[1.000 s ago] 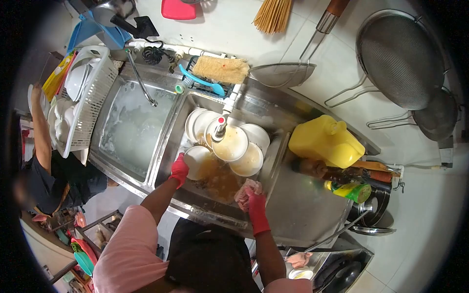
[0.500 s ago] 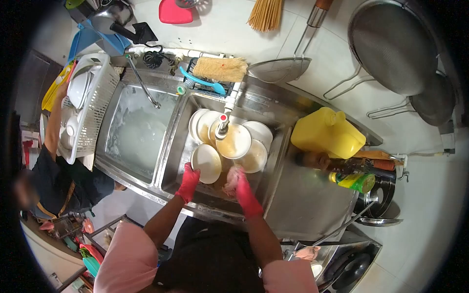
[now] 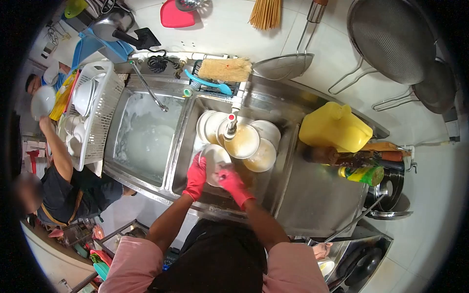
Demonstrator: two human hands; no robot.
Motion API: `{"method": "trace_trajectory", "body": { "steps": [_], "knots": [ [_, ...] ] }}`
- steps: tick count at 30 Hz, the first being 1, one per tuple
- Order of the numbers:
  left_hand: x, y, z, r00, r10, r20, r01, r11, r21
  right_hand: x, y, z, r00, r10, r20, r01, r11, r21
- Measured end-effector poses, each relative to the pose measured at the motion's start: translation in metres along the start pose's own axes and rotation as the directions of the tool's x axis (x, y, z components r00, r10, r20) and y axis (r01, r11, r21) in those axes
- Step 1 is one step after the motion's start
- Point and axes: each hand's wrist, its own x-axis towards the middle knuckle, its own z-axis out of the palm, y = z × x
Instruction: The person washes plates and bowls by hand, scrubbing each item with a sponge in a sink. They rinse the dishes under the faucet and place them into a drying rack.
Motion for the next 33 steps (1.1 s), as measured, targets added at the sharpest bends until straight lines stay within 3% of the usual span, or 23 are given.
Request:
{"method": "trace_trajectory", "body": {
  "steps": [1, 4, 5, 6, 7, 8, 9, 10, 11, 14, 17, 19, 21, 22, 24, 26, 27, 29, 31, 32, 33],
  "knots": [
    [-0.006, 0.000, 0.003, 1.000, -0.001, -0.010, 0.001, 0.999, 0.032, 0.018, 0.031, 0.004, 0.997, -0.030, -0.069, 0.028, 0.999, -0.032],
    [-0.020, -0.004, 0.019, 0.985, -0.131, 0.108, 0.120, 0.988, 0.099, 0.034, -0.003, -0.032, 0.955, 0.041, -0.294, -0.095, 0.981, -0.170],
    [-0.025, -0.004, 0.025, 0.993, -0.039, 0.114, 0.048, 0.996, -0.076, 0.040, -0.014, -0.032, 0.937, 0.029, -0.347, -0.072, 0.991, -0.113],
    [-0.026, 0.001, 0.027, 0.992, -0.057, 0.112, 0.057, 0.998, 0.006, 0.046, -0.022, -0.028, 0.920, 0.012, -0.392, -0.029, 0.999, -0.039],
    [-0.022, 0.009, 0.028, 0.992, -0.071, 0.108, 0.062, 0.994, 0.087, 0.053, -0.020, -0.014, 0.867, -0.119, -0.484, 0.224, 0.960, 0.166],
    [-0.018, 0.018, 0.026, 0.991, -0.084, 0.104, 0.065, 0.984, 0.168, 0.052, -0.016, -0.001, 0.909, -0.009, -0.416, 0.132, 0.955, 0.267],
    [-0.011, 0.006, 0.032, 1.000, 0.011, 0.028, -0.016, 0.985, 0.173, 0.039, -0.042, -0.001, 0.937, 0.096, -0.337, 0.033, 0.933, 0.359],
    [-0.005, 0.010, 0.029, 0.999, -0.029, 0.030, 0.025, 0.994, 0.106, 0.023, -0.068, -0.007, 0.949, 0.194, -0.248, -0.069, 0.896, 0.438],
    [0.002, 0.017, 0.024, 0.997, -0.068, 0.032, 0.067, 0.997, 0.038, 0.005, -0.084, -0.017, 0.975, 0.145, -0.166, -0.105, 0.968, 0.228],
    [0.016, 0.016, 0.015, 0.994, -0.097, 0.048, 0.098, 0.994, -0.040, -0.023, -0.074, -0.035, 0.991, 0.130, 0.015, -0.129, 0.989, -0.068],
    [0.008, 0.009, 0.012, 0.992, -0.075, 0.103, 0.084, 0.993, -0.084, -0.003, -0.010, -0.048, 0.992, 0.042, -0.119, -0.050, 0.997, -0.067],
    [-0.003, 0.007, 0.021, 0.991, -0.053, 0.122, 0.071, 0.987, -0.143, 0.024, -0.002, -0.044, 0.965, 0.148, -0.215, -0.136, 0.988, 0.069],
    [-0.008, 0.011, 0.027, 0.988, -0.048, 0.147, 0.062, 0.994, -0.091, 0.046, -0.003, -0.034, 0.920, 0.263, -0.291, -0.208, 0.956, 0.208],
    [-0.010, 0.016, 0.026, 0.986, -0.046, 0.157, 0.057, 0.996, -0.065, 0.048, -0.008, -0.021, 0.913, 0.072, -0.403, -0.016, 0.990, 0.139],
    [-0.003, 0.034, 0.018, 0.987, -0.080, 0.137, 0.087, 0.995, -0.049, 0.045, -0.017, 0.004, 0.762, -0.313, -0.567, 0.341, 0.938, -0.060],
    [0.005, 0.033, 0.014, 0.991, -0.081, 0.110, 0.087, 0.995, -0.048, 0.009, -0.034, 0.000, 0.944, -0.231, -0.235, 0.248, 0.968, 0.046],
    [0.013, 0.015, 0.013, 0.993, -0.068, 0.091, 0.073, 0.996, -0.051, -0.006, -0.040, -0.003, 0.982, -0.184, -0.048, 0.187, 0.979, 0.082],
    [0.019, -0.018, 0.010, 0.995, -0.026, 0.099, 0.039, 0.990, -0.133, -0.002, -0.010, 0.000, 0.990, 0.083, -0.114, -0.082, 0.997, 0.010],
    [0.018, -0.049, 0.010, 0.958, -0.160, 0.237, 0.202, 0.965, -0.165, -0.003, 0.000, -0.026, 0.965, -0.071, -0.253, -0.001, 0.962, -0.273],
    [0.019, -0.056, 0.012, 0.925, -0.223, 0.307, 0.286, 0.942, -0.175, -0.007, -0.009, -0.057, 0.896, -0.359, -0.262, 0.178, 0.829, -0.530],
    [0.015, -0.045, 0.010, 0.862, -0.329, 0.387, 0.429, 0.878, -0.210, -0.008, -0.021, -0.076, 0.769, -0.612, -0.184, 0.298, 0.598, -0.744]
  ]
}}
